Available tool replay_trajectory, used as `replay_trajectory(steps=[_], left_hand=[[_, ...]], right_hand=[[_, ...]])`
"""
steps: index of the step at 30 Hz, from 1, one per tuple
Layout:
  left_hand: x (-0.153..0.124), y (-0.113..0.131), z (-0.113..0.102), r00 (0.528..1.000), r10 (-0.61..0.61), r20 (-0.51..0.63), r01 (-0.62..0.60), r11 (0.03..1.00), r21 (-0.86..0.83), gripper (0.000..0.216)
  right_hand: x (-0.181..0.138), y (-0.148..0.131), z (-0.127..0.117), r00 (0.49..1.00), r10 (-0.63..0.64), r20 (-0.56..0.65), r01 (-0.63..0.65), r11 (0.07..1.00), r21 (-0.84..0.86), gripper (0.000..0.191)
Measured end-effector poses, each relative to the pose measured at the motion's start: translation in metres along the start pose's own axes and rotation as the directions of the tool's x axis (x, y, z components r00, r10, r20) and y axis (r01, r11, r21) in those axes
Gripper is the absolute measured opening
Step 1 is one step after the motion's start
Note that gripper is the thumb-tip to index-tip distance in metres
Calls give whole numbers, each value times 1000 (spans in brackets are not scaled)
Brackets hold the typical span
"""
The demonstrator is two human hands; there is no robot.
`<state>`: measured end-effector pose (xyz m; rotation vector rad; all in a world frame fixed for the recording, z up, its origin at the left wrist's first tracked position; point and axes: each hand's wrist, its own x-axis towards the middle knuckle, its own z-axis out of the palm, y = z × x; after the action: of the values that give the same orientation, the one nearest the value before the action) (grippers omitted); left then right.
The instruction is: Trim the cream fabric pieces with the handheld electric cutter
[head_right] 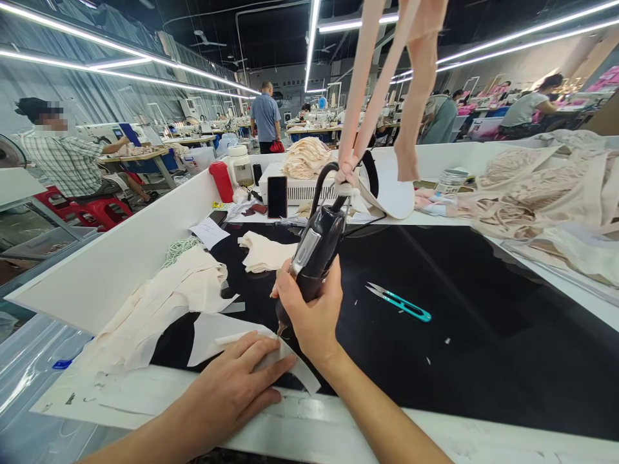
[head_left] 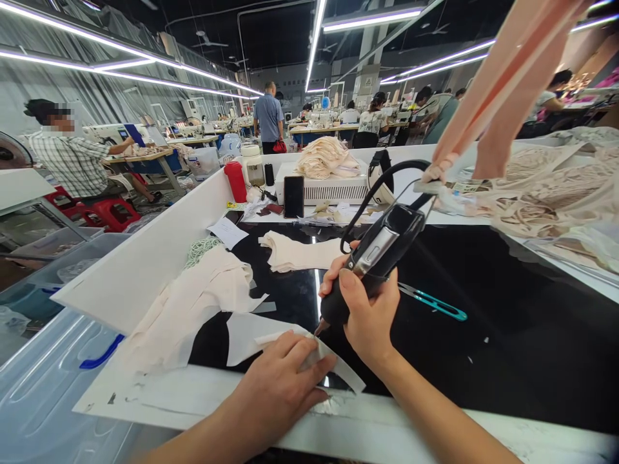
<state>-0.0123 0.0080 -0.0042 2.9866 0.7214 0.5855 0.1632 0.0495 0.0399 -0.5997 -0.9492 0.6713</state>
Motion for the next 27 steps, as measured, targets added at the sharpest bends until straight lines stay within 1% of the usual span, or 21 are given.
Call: replay_trajectory(steps=[5, 10, 17, 27], left_hand=[[1, 1, -1, 999, 7, -46, -5, 999, 31, 42], [2, -1, 3, 998, 38, -54, -35, 997, 70, 35], [3, -3, 4, 997, 62, -53, -56, 993, 99, 37], [4, -1, 1, 995, 65, -70, -58, 993, 101, 31]], right_hand=[[0, 2, 0, 1000, 6, 2, -6, 1000, -2, 35], [0, 1, 1, 1000, 16, -1, -16, 1000, -1, 34], [4, -7, 3, 999, 19, -26, -19, 1000, 5, 37], [-1, 1, 0, 1000, -1, -2, 1, 999, -34, 31]])
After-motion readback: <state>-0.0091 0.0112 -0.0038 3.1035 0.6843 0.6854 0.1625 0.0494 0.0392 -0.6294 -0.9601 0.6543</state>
